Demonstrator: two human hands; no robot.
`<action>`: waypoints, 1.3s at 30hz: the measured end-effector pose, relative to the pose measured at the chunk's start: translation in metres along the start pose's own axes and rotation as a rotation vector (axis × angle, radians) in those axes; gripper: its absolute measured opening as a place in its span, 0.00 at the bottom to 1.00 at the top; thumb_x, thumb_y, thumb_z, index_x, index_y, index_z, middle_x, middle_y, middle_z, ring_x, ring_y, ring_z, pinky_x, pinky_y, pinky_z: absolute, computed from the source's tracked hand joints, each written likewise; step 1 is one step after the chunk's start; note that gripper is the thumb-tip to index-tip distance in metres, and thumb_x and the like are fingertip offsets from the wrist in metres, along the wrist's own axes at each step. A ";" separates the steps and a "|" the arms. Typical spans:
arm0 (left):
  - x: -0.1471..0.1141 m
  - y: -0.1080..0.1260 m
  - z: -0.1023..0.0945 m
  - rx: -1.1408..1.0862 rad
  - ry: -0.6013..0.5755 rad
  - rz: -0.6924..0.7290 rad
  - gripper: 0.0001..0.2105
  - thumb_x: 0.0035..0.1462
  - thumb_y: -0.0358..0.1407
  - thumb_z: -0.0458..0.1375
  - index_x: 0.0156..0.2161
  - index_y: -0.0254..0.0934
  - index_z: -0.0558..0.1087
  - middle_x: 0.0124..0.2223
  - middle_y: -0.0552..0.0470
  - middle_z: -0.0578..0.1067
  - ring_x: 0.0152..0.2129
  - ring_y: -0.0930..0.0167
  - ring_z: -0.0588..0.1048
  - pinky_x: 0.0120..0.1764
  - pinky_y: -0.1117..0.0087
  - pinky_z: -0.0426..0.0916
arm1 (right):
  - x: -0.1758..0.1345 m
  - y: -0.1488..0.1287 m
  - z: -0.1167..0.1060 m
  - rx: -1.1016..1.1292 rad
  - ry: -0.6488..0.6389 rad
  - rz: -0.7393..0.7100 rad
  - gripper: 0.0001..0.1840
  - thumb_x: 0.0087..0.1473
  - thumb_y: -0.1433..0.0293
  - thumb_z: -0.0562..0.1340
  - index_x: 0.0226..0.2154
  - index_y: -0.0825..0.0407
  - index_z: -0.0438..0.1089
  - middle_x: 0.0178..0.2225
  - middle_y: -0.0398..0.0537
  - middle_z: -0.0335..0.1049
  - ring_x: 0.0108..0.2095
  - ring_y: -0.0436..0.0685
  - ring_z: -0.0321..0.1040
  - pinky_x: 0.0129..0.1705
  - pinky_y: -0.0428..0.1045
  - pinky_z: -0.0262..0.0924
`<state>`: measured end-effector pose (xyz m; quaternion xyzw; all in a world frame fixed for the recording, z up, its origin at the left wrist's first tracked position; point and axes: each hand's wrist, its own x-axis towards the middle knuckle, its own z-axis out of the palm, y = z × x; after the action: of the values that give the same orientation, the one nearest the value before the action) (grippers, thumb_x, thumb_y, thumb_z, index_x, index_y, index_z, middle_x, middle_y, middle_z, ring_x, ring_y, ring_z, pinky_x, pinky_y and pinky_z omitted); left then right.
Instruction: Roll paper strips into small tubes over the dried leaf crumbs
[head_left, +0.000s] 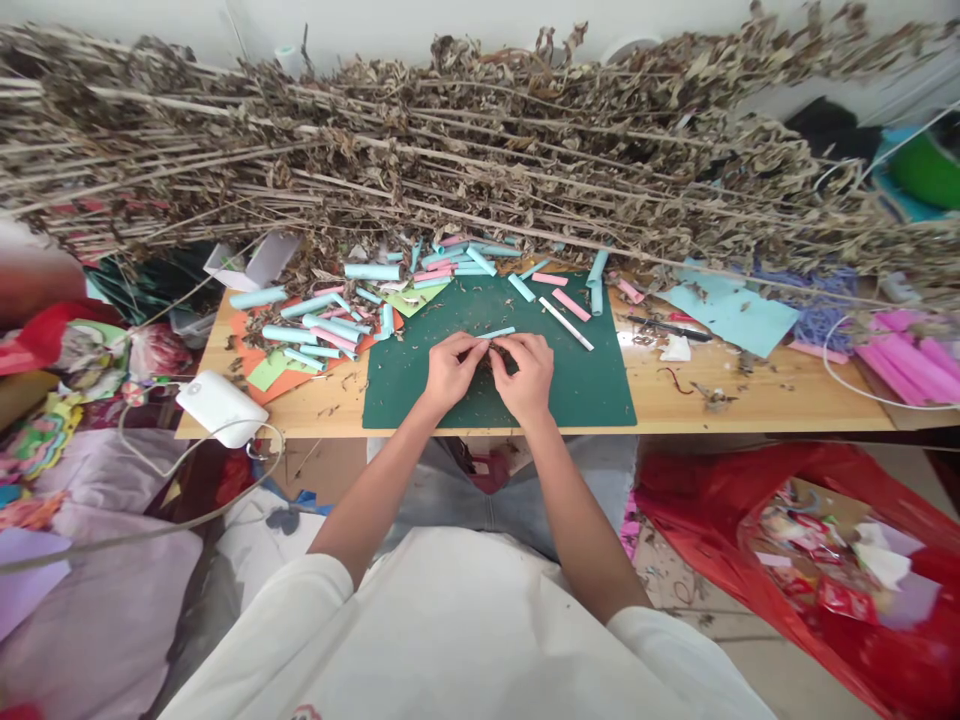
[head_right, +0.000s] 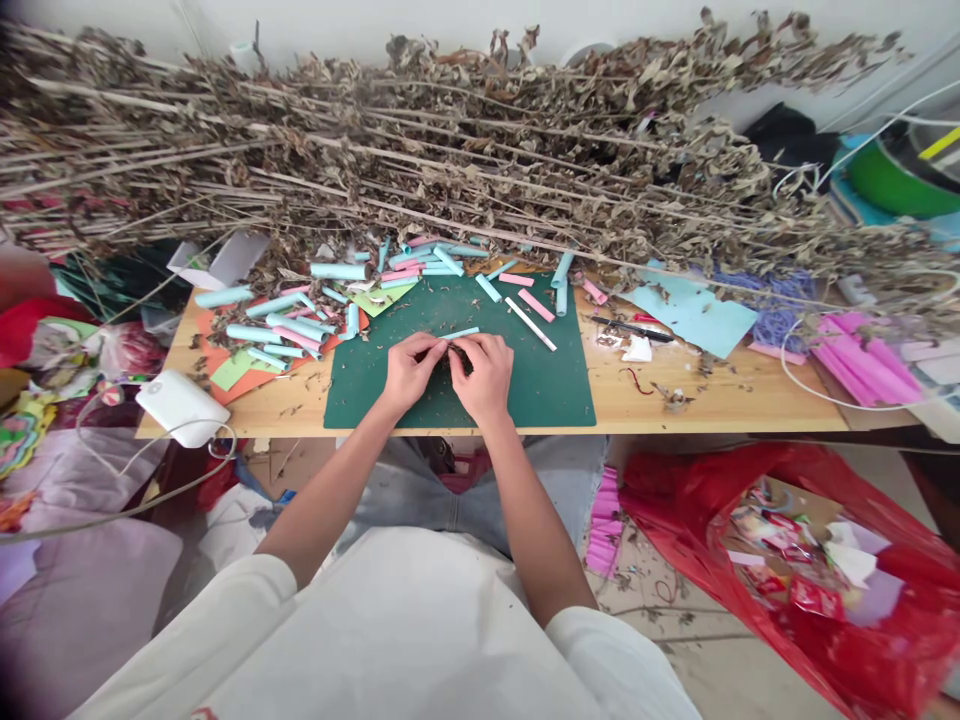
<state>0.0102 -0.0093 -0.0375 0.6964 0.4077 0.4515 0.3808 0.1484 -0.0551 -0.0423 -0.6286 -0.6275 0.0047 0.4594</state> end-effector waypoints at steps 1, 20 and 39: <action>0.000 0.000 0.000 0.001 -0.009 0.006 0.13 0.62 0.44 0.58 0.35 0.38 0.80 0.33 0.50 0.77 0.30 0.71 0.73 0.35 0.69 0.68 | 0.000 0.001 0.001 0.005 -0.001 0.001 0.08 0.59 0.65 0.61 0.37 0.47 0.76 0.36 0.48 0.75 0.41 0.59 0.68 0.44 0.56 0.60; -0.003 0.006 0.005 0.147 0.005 0.109 0.06 0.59 0.34 0.60 0.34 0.35 0.78 0.32 0.51 0.74 0.27 0.75 0.71 0.31 0.74 0.67 | -0.003 -0.005 0.000 -0.132 -0.033 0.040 0.06 0.58 0.69 0.60 0.32 0.49 0.74 0.35 0.49 0.73 0.41 0.59 0.65 0.44 0.55 0.53; -0.002 0.000 0.006 0.204 -0.025 0.121 0.11 0.65 0.36 0.54 0.37 0.35 0.78 0.35 0.48 0.76 0.33 0.71 0.74 0.39 0.70 0.70 | -0.003 0.002 0.003 -0.111 -0.040 0.061 0.08 0.60 0.66 0.61 0.34 0.48 0.76 0.36 0.47 0.75 0.41 0.58 0.67 0.46 0.55 0.54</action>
<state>0.0151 -0.0122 -0.0397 0.7606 0.4037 0.4210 0.2851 0.1475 -0.0553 -0.0467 -0.6717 -0.6164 -0.0033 0.4108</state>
